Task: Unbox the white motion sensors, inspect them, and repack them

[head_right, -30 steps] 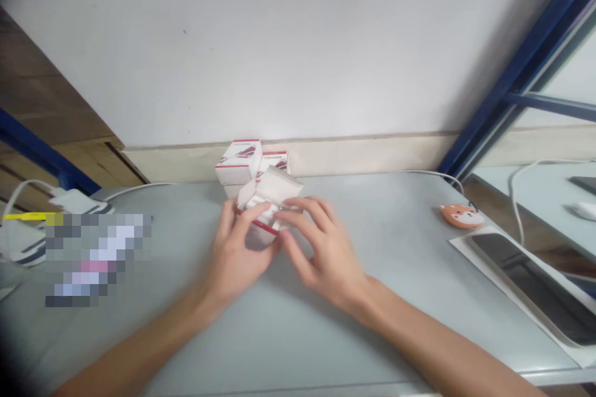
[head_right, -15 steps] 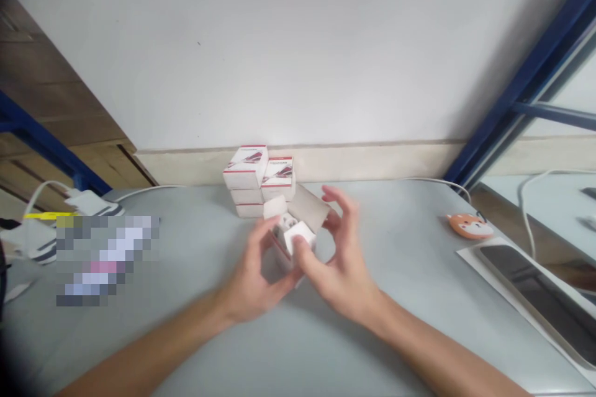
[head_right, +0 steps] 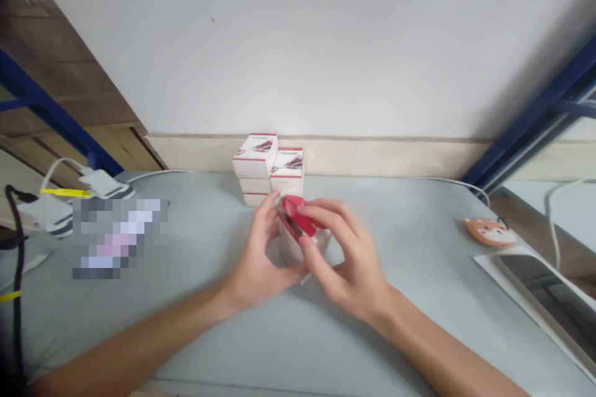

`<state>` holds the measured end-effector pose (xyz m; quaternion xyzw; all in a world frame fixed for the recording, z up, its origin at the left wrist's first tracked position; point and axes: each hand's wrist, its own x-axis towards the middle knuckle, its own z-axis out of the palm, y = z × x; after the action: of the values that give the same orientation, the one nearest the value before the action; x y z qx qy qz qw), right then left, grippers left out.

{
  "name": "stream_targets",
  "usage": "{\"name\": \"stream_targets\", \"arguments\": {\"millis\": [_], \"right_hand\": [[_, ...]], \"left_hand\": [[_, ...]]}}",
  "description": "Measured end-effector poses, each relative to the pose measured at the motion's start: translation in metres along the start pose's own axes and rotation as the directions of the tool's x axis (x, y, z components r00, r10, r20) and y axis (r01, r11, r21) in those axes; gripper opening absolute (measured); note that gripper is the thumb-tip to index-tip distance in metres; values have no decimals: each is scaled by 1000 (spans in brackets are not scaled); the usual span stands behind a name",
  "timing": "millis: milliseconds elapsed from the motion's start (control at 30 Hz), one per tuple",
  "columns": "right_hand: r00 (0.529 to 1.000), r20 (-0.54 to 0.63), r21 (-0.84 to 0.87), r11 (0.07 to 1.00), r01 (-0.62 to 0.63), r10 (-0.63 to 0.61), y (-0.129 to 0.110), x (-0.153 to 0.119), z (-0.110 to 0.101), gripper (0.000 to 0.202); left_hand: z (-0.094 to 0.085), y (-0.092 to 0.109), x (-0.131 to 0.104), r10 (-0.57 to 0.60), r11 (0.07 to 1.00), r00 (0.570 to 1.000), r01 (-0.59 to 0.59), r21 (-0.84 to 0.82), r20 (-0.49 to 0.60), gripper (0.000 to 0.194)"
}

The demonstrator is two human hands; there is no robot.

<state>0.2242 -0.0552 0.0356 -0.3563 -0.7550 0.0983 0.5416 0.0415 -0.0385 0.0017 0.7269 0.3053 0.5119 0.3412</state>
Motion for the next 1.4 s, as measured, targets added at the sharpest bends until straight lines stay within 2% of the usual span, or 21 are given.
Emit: {"name": "stream_targets", "arguments": {"millis": [100, 167, 200, 267, 333, 433, 533, 700, 800, 967, 1133, 1233, 1400], "right_hand": [[977, -156, 49, 989, -141, 147, 1, -1, 1, 29], [942, -245, 73, 973, -218, 230, 3, 0, -3, 24], [937, -253, 75, 971, -228, 240, 4, 0, -5, 23], [969, -189, 59, 986, -154, 162, 7, 1, -9, 25], [998, -58, 33, 999, -4, 6, 7, 1, -11, 32], [989, 63, -18, 991, 132, -131, 4, 0, -9, 42], [993, 23, -63, 991, 119, -118, -2, 0, -4, 40], [994, -49, -105, 991, 87, -93, -6, 3, -3, 32], [993, -8, -90, 989, 117, -118, -5, 5, -7, 30], [983, 146, 18, 993, 114, -115, -4, 6, -13, 22], [987, 140, 77, 995, 69, -79, -6, 8, -9, 15], [994, 101, 46, 998, 43, -48, -5, 8, -6, 15], [998, -57, 19, 1000, 19, -18, -4, 9, -5, 21]], "left_hand": [[-1, 2, 0, 23, 998, 1000, -23, 52, 3, 101], [-3, 2, 1, 127, 987, 992, -128, 101, 15, 89], [-4, 2, 2, 182, 975, 983, -183, 126, 20, 84], [-6, 1, 4, 254, 952, 967, -255, 167, 28, 80], [-8, 1, 6, 261, 947, 965, -262, 184, 32, 78], [-7, 1, 6, 253, 953, 967, -256, 163, 38, 72], [-4, -1, 5, 269, 955, 963, -270, 119, 26, 73], [1, -6, 4, 329, 942, 944, -327, 75, -14, 96], [-1, -7, 4, 329, 936, 944, -328, 126, 12, 92], [-7, -2, 7, 333, 924, 940, -340, 173, 70, 79], [-10, -4, 10, 404, 903, 912, -410, 133, 71, 86], [-9, -6, 10, 368, 914, 926, -377, 151, 87, 87], [-7, -6, 8, 314, 938, 947, -320, 130, 70, 92]]}}
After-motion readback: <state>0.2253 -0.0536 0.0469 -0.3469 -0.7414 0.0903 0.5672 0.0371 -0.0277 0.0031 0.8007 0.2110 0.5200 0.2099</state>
